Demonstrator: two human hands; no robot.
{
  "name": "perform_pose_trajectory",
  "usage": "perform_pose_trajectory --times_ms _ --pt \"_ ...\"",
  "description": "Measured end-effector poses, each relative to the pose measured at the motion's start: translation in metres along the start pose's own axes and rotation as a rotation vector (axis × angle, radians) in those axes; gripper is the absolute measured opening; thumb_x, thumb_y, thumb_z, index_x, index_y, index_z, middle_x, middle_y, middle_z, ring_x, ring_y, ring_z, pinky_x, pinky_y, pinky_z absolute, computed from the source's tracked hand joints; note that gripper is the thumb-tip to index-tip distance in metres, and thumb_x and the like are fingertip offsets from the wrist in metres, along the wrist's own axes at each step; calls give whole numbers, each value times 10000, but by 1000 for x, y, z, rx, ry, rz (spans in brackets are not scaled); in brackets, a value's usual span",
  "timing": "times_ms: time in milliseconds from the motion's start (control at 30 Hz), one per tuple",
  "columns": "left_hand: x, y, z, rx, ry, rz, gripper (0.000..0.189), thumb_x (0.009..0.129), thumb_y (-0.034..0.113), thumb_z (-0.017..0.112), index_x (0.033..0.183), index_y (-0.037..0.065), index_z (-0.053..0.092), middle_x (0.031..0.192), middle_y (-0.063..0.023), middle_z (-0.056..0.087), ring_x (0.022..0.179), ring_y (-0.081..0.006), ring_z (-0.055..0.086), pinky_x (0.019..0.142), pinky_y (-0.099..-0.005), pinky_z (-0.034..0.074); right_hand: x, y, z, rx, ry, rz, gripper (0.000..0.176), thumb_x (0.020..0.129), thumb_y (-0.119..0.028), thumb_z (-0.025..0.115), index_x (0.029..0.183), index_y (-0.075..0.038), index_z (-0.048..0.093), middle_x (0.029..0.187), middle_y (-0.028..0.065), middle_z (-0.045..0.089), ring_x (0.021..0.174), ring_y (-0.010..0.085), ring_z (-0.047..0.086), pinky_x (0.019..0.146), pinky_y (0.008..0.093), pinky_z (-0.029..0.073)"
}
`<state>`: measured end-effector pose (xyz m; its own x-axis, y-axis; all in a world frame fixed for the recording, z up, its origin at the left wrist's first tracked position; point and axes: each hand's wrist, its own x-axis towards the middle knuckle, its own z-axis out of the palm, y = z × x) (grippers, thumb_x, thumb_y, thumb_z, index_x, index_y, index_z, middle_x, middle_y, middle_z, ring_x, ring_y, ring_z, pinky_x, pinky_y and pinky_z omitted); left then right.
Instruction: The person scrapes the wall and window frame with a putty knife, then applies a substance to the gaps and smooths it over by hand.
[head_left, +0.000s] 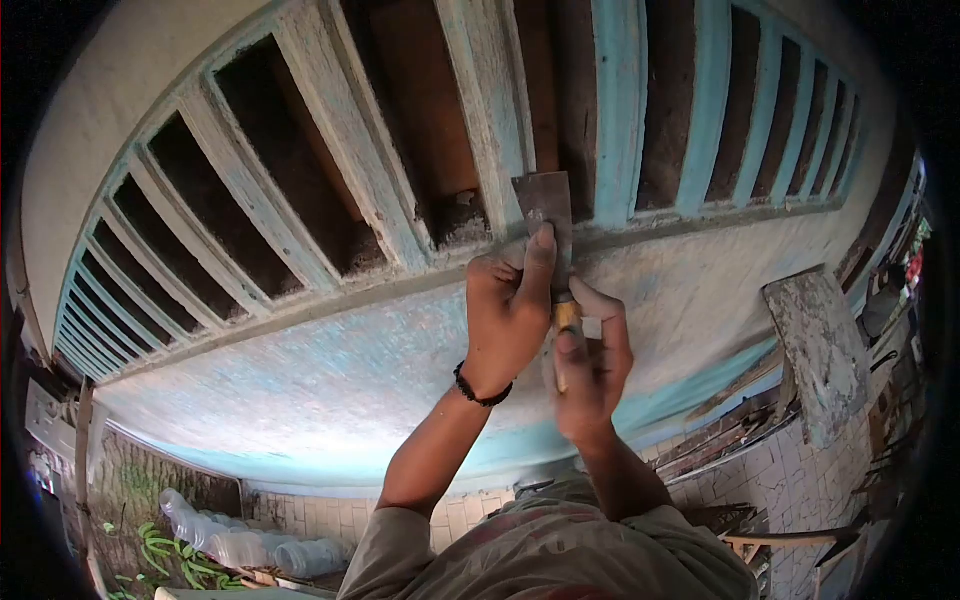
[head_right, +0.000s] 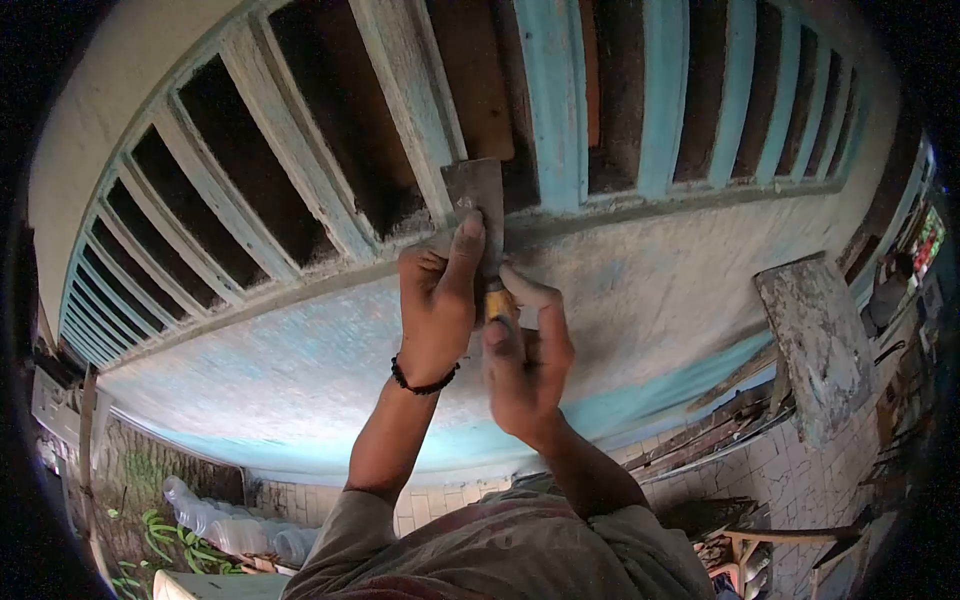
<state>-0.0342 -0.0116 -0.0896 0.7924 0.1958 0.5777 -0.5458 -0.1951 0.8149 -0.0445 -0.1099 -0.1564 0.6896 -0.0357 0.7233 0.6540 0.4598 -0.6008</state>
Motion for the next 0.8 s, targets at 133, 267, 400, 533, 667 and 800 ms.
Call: perform_pose_trajectory --times_ms 133,267,400,533,667,800 --pt "15 21 10 -174 29 29 460 1069 198 539 644 24 515 576 55 468 554 -29 383 472 -263 271 22 -17 -6 139 -39 101 414 1028 -164 535 1368 63 468 717 -56 523 509 -10 351 494 182 247" --pt "16 12 13 -146 73 39 477 1067 195 540 628 15 490 568 52 452 552 -36 368 471 -276 263 19 -22 -7 -2 -31 84 416 1031 -187 548 1358 64 491 873 25 584 629 14 463 561 192 354" --pt "-2 -10 18 -87 133 113 469 1065 199 541 637 16 481 570 41 440 565 -44 343 478 -286 259 -1 7 -17 -181 -7 -54 415 1034 -202 553 1344 71 511 1072 102 599 780 48 531 672 219 437" --pt "17 -4 16 -67 116 145 465 1064 202 539 645 2 520 548 33 463 548 -36 367 477 -273 279 17 -15 -12 -99 -32 67 417 1036 -190 535 1354 75 497 1109 142 610 791 61 537 647 211 432" --pt "13 11 15 -141 97 75 491 1063 211 545 620 -1 544 528 38 484 518 -28 389 446 -275 271 13 -19 -6 -88 -42 62 430 1029 -184 537 1361 82 471 1121 171 600 872 98 582 673 223 475" --pt "-14 -11 13 -191 120 -25 479 1056 216 558 633 -8 584 528 17 537 513 -22 469 432 -277 297 -8 14 -14 -253 -58 -117 442 1025 -193 542 1354 93 468 1144 184 599 936 134 612 715 243 509"
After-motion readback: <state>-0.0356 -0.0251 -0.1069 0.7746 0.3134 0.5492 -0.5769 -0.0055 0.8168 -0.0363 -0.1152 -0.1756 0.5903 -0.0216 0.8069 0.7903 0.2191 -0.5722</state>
